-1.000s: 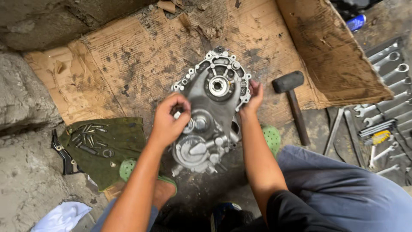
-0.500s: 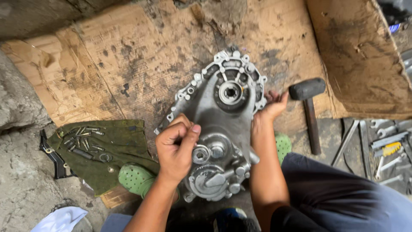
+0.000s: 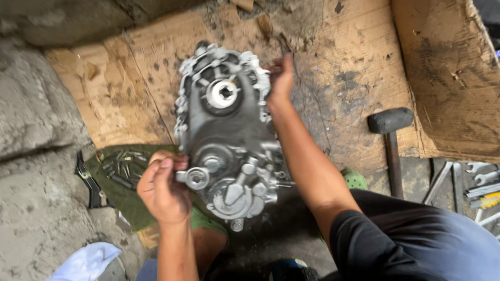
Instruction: The person sits on the floor and uses a rubber mallet to separate the two halves of a motorcycle engine casing. After separating the halves, the person inspects the internal gears and shafts.
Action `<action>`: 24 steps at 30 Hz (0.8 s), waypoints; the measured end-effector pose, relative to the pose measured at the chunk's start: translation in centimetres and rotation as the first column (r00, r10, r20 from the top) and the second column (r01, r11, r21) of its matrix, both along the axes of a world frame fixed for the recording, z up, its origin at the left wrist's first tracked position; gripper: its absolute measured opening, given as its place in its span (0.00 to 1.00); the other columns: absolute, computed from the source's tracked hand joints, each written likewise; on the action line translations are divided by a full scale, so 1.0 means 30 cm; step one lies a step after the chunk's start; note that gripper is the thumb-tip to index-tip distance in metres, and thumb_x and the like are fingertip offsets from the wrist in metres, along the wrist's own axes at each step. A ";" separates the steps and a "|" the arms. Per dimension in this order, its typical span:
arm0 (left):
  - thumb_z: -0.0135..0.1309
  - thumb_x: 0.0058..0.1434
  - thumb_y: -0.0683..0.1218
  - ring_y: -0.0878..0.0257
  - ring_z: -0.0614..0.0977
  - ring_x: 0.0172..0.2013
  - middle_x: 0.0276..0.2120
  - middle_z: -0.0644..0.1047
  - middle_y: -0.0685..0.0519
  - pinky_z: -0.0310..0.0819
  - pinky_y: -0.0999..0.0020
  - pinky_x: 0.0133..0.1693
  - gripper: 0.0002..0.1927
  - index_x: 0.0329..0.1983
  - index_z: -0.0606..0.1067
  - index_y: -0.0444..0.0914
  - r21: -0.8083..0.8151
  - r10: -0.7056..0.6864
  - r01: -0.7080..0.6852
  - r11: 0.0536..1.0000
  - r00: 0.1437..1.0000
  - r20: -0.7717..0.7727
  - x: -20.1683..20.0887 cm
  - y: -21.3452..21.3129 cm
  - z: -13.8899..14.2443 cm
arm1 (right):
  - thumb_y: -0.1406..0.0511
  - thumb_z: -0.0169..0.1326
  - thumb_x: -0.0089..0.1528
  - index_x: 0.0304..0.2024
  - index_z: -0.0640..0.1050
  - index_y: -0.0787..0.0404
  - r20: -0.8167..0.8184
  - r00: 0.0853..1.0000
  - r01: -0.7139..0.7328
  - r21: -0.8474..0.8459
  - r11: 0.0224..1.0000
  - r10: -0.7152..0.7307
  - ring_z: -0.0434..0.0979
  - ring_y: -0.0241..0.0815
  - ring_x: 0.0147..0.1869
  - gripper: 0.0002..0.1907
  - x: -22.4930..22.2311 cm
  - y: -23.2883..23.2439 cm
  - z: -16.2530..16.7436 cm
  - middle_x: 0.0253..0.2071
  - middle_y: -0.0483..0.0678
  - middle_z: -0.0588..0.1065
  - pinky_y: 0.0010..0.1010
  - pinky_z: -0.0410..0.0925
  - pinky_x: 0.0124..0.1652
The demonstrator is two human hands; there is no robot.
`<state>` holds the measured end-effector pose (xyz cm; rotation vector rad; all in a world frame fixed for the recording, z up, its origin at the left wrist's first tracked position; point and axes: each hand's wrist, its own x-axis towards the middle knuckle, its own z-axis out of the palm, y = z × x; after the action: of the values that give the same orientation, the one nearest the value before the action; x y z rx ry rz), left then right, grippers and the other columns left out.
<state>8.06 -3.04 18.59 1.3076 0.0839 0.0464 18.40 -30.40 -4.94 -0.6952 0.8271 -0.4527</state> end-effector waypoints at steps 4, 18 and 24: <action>0.48 0.69 0.37 0.58 0.73 0.34 0.29 0.72 0.45 0.71 0.62 0.47 0.10 0.29 0.69 0.32 -0.013 0.086 -0.087 0.996 0.994 -0.072 0.035 0.020 -0.025 | 0.49 0.53 0.68 0.57 0.70 0.60 0.132 0.967 -0.220 0.010 0.975 0.217 0.77 0.47 0.47 0.25 0.080 0.048 0.075 0.44 0.52 0.73 0.39 0.63 0.49; 0.53 0.72 0.55 0.67 0.73 0.22 0.24 0.73 0.56 0.63 0.71 0.25 0.16 0.30 0.70 0.43 0.097 0.200 -0.176 0.980 0.885 -0.421 0.139 0.351 -0.529 | 0.63 0.60 0.66 0.56 0.74 0.60 -0.216 0.800 -0.344 -0.930 0.132 0.559 0.71 0.50 0.64 0.17 -0.675 0.361 1.092 0.59 0.53 0.72 0.37 0.65 0.63; 0.57 0.62 0.58 0.55 0.81 0.30 0.30 0.84 0.45 0.74 0.60 0.35 0.21 0.30 0.78 0.34 0.484 0.350 -0.053 0.873 0.760 -0.548 -0.120 0.442 -0.656 | 0.60 0.65 0.62 0.51 0.77 0.61 -0.373 0.628 -0.075 -0.903 -0.424 0.683 0.70 0.56 0.66 0.19 -0.572 0.550 1.236 0.57 0.53 0.73 0.48 0.64 0.61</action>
<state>4.47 10.23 -1.08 1.7270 0.8413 -0.1957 1.24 -13.90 32.13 -2.3461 -0.6805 -0.3892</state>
